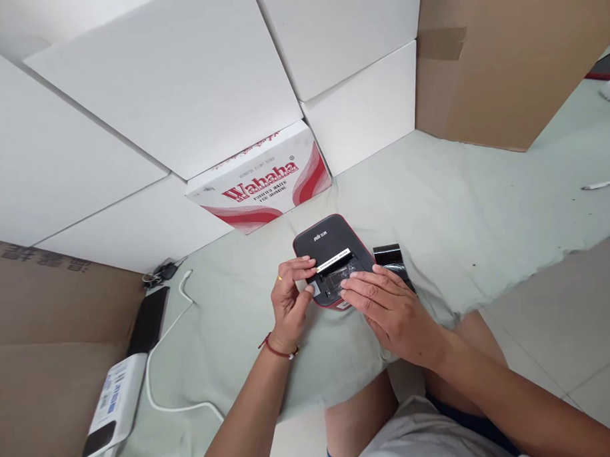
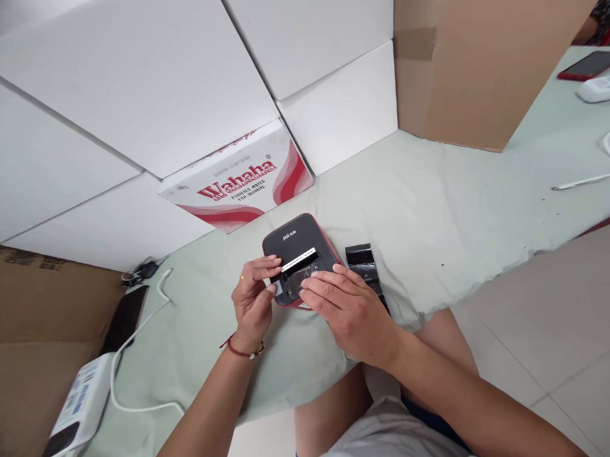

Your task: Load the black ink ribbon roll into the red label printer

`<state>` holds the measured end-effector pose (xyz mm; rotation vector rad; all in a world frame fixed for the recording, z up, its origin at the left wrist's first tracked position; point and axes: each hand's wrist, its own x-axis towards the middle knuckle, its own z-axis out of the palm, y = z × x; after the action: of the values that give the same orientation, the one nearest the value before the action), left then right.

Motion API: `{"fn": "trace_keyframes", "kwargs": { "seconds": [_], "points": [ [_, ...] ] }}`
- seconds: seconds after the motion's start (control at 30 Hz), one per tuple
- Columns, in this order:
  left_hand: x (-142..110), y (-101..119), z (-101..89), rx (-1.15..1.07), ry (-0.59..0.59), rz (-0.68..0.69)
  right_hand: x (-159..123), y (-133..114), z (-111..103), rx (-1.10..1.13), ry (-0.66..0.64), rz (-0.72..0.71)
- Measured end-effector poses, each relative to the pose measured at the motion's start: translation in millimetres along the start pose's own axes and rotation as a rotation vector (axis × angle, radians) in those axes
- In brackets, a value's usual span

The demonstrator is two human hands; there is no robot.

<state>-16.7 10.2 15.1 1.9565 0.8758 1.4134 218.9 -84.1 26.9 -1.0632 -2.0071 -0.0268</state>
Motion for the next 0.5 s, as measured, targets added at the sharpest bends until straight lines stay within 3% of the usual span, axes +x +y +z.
{"fn": "trace_keyframes", "kwargs": {
  "seconds": [0.17,0.27,0.5],
  "points": [
    [-3,0,13.1,-0.337,0.126,-0.302,-2,1,0,0.002,-0.002,0.003],
    [-5,-2,20.8,-0.502,0.115,-0.439,-1,0,0,0.005,-0.002,0.012],
    [-8,-14,26.2,-0.569,0.057,-0.476,5,-4,-6,0.021,-0.021,0.032]
  ]
}}
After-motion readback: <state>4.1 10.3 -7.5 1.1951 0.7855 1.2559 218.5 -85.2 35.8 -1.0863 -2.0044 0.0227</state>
